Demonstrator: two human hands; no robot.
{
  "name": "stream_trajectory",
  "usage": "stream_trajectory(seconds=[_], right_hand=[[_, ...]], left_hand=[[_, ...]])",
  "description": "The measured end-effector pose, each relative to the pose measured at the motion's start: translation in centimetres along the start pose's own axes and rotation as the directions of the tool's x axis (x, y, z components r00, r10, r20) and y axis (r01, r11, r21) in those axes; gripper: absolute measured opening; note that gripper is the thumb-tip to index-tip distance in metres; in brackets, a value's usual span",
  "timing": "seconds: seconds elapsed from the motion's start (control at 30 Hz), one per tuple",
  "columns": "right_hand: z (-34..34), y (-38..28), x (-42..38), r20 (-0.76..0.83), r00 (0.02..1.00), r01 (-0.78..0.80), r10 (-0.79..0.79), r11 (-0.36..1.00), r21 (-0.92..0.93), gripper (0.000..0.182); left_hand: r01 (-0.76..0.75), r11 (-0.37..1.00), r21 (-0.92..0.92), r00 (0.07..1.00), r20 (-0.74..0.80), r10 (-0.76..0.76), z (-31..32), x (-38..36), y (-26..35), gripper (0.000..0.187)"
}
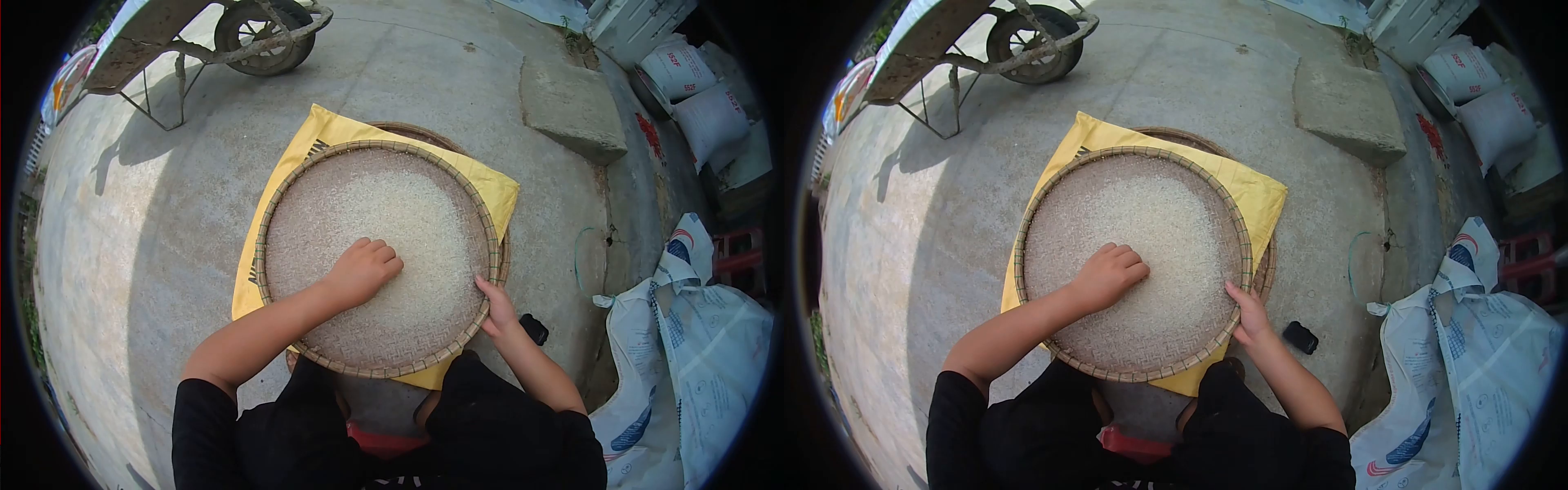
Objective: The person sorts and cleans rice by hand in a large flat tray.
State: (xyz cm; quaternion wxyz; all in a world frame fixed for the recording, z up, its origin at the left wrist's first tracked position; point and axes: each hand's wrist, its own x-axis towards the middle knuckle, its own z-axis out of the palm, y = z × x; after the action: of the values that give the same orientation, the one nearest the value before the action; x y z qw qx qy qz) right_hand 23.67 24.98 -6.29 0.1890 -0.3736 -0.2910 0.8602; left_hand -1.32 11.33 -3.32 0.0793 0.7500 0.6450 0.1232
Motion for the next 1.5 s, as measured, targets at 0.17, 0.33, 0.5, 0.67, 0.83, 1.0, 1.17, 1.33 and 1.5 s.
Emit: stream_trajectory(seconds=[0.17,0.33,0.5,0.67,0.83,1.0,1.17,1.33,1.5], right_hand=[[-1.3,0.3,0.1,-0.005,1.000,-0.005,0.006,0.999,0.034,0.041],[-3.0,-0.3,-0.3,-0.053,0.998,0.036,-0.036,0.999,0.004,0.043],[-3.9,-0.9,-0.1,-0.065,0.996,0.059,-0.060,0.998,-0.011,0.044],[-4.0,-1.2,0.3,-0.085,0.993,0.077,-0.078,0.997,-0.014,0.042],[-3.4,-1.0,0.9,-0.087,0.994,0.066,-0.066,0.998,-0.004,0.041],[-2.8,-0.1,1.4,-0.094,0.995,0.043,-0.042,0.999,0.006,0.040],[-1.1,0.8,1.4,-0.084,0.996,0.033,-0.029,0.998,0.048,0.041],[-1.5,0.8,1.6,-0.096,0.995,0.032,-0.027,0.998,0.047,0.040],[-2.2,0.7,1.4,-0.116,0.993,0.037,-0.030,0.997,0.061,0.039]], left_hand=[[0.062,0.956,-0.288,0.956,-0.257,-0.140,-1.7,-3.7,-1.0,0.009],[0.552,0.655,-0.515,0.595,-0.307,-0.743,-2.3,-11.3,-4.5,0.007],[0.622,0.302,-0.722,0.495,0.065,-0.866,6.2,-18.1,-9.4,0.012],[0.613,0.516,-0.599,0.650,0.011,-0.760,6.0,-16.7,-9.9,0.018],[0.564,0.726,-0.394,0.685,-0.267,-0.678,-1.2,-10.2,-6.9,0.017],[0.226,0.949,-0.222,0.924,-0.260,-0.281,-0.7,-3.6,-2.8,0.021],[0.229,0.958,-0.171,0.962,-0.110,-0.250,3.3,-1.5,-0.5,0.013],[0.225,0.968,-0.107,0.964,-0.121,-0.237,3.7,-2.3,-1.3,0.008],[0.330,0.920,-0.211,0.901,-0.220,-0.374,0.4,-6.3,-2.9,0.010]])
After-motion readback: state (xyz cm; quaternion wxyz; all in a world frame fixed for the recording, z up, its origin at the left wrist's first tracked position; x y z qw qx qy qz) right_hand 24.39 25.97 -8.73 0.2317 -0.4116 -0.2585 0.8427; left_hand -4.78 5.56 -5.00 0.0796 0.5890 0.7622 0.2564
